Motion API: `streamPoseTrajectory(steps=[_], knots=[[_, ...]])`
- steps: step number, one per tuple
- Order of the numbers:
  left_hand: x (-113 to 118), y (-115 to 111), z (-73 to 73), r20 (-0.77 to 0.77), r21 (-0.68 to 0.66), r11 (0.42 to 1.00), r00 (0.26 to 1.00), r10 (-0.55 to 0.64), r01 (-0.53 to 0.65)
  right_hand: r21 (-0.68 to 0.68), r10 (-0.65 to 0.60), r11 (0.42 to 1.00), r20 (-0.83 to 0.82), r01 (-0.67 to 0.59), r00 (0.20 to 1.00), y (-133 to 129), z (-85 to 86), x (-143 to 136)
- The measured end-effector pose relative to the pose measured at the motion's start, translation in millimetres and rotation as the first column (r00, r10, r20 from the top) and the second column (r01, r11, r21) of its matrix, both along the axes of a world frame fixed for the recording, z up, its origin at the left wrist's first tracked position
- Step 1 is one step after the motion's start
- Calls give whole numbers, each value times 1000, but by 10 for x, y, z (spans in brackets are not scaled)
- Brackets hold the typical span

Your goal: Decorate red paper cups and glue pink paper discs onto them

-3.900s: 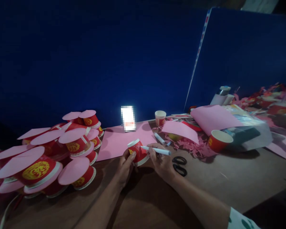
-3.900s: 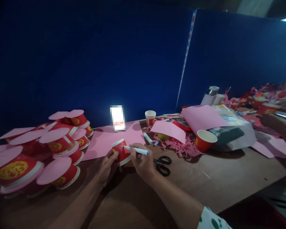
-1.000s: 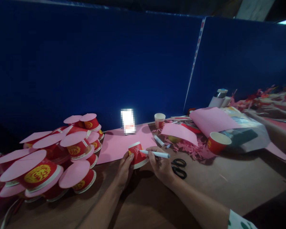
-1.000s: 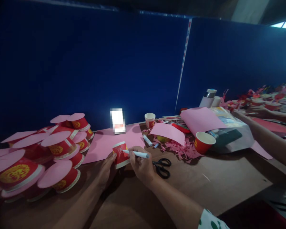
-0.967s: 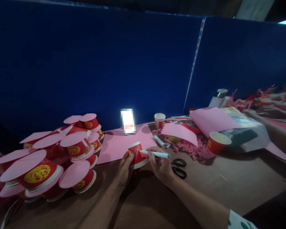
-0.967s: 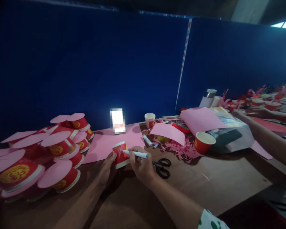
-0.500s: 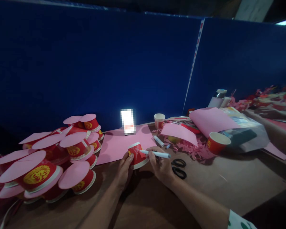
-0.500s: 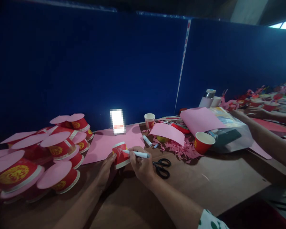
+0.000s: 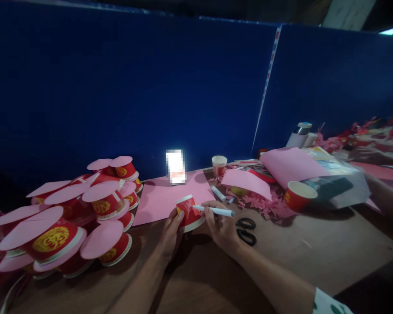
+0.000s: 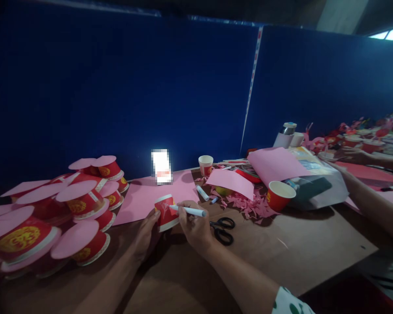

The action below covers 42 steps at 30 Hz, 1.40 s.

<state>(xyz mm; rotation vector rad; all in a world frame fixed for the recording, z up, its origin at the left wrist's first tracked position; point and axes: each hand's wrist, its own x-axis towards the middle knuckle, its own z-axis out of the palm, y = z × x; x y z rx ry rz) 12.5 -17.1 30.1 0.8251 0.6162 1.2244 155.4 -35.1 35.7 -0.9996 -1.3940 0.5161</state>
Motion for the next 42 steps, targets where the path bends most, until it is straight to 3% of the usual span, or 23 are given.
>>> streamPoseTrajectory(steps=[42], knots=[[-13,2,-19,-31,23,1000,1000,-1,2,-4,-3,1000,60,3,998,-1,21,10]])
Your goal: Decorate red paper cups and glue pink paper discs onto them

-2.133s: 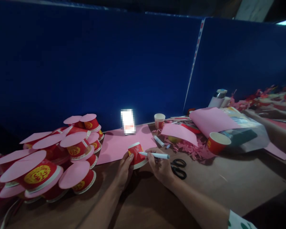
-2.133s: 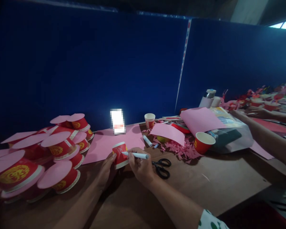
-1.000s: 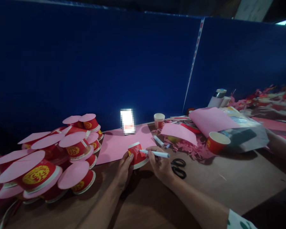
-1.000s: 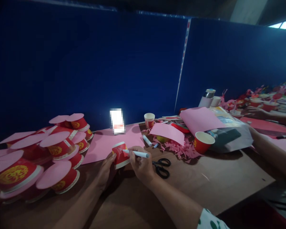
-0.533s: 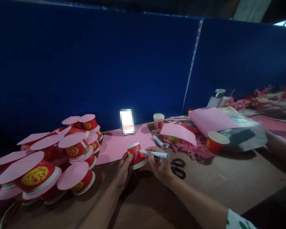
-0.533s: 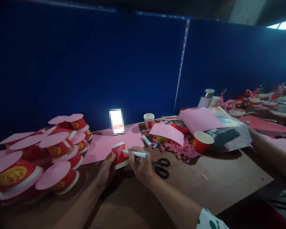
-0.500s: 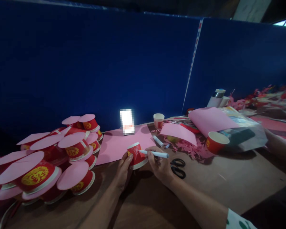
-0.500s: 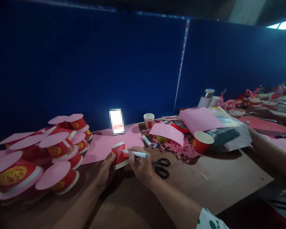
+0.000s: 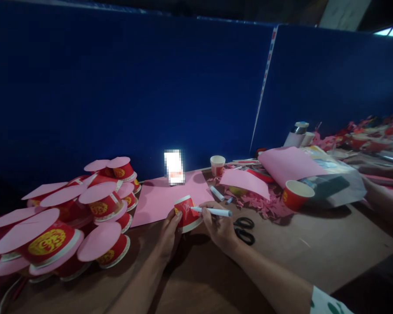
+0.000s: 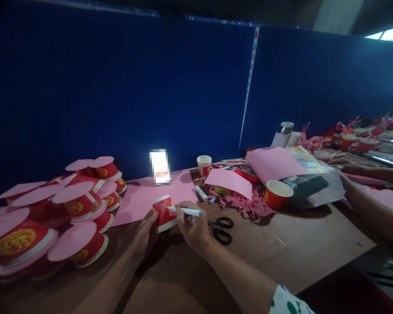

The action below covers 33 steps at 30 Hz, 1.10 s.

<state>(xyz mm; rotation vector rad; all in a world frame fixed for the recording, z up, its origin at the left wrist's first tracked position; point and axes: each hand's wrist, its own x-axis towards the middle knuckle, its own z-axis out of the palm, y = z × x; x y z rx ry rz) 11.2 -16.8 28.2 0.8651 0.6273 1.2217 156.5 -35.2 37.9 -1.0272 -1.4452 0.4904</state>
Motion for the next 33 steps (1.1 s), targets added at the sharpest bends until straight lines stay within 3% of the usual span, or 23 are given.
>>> streamPoseTrajectory(steps=[8,15,22,33], knots=[[-4,15,-54,6,5,1000,1000,-1,1,-10,5,1000,-21,-5,1000,7,-53,-7],[-11,20,-38,24,-17,1000,1000,-7,7,-36,79,996,-102,-83,992,-43,-17,-26],[-5,17,-37,33,-10,1000,999,15,-15,-14,12,1000,-31,-13,999,-27,-59,-18],[3,2,-24,36,-26,1000,999,18,-17,16,10,1000,-4,-10,1000,-16,-29,-9]])
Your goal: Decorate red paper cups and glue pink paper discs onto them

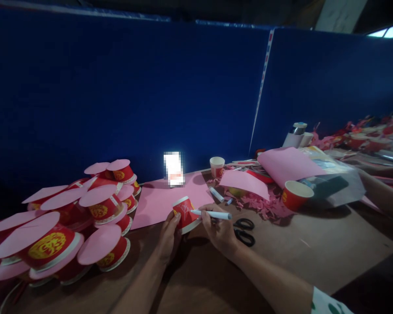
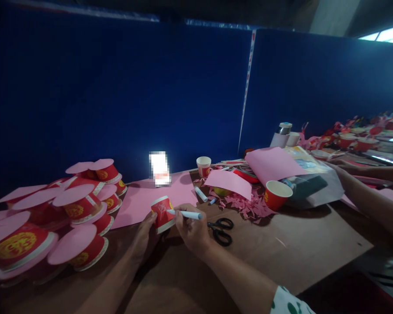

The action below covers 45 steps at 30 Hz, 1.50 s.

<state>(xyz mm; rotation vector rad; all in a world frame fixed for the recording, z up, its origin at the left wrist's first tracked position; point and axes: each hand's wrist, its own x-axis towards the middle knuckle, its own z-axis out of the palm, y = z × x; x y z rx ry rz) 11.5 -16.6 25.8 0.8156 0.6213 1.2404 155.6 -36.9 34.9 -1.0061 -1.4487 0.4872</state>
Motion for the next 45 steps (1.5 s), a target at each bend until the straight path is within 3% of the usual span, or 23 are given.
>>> streamPoseTrajectory(steps=[45], knots=[[-16,20,-53,-31,-9,1000,999,13,-14,2,-29,1000,35,29,999,10,24,11]])
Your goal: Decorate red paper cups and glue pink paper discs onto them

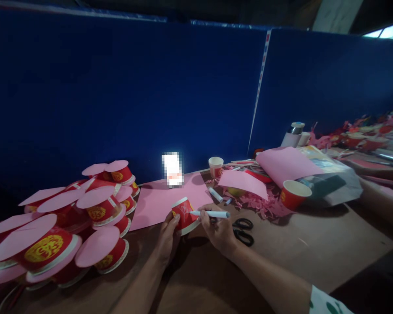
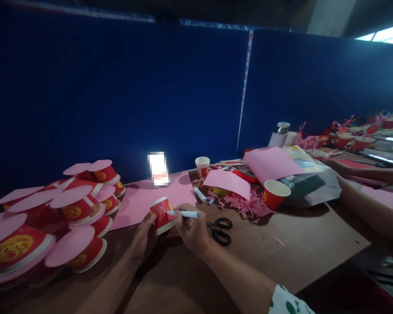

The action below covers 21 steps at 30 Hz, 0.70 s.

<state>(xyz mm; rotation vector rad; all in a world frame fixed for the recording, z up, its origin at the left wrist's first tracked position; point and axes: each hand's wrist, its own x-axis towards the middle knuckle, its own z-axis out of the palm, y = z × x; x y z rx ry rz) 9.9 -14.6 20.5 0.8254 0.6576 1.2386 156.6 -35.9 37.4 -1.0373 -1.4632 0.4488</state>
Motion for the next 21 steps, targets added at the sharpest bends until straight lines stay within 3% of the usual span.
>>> streamPoseTrajectory(steps=[21], knots=[[7,-1,-3,-21,16,1000,1000,-8,8,-7,1,1000,9,-1,1000,4,-58,2]])
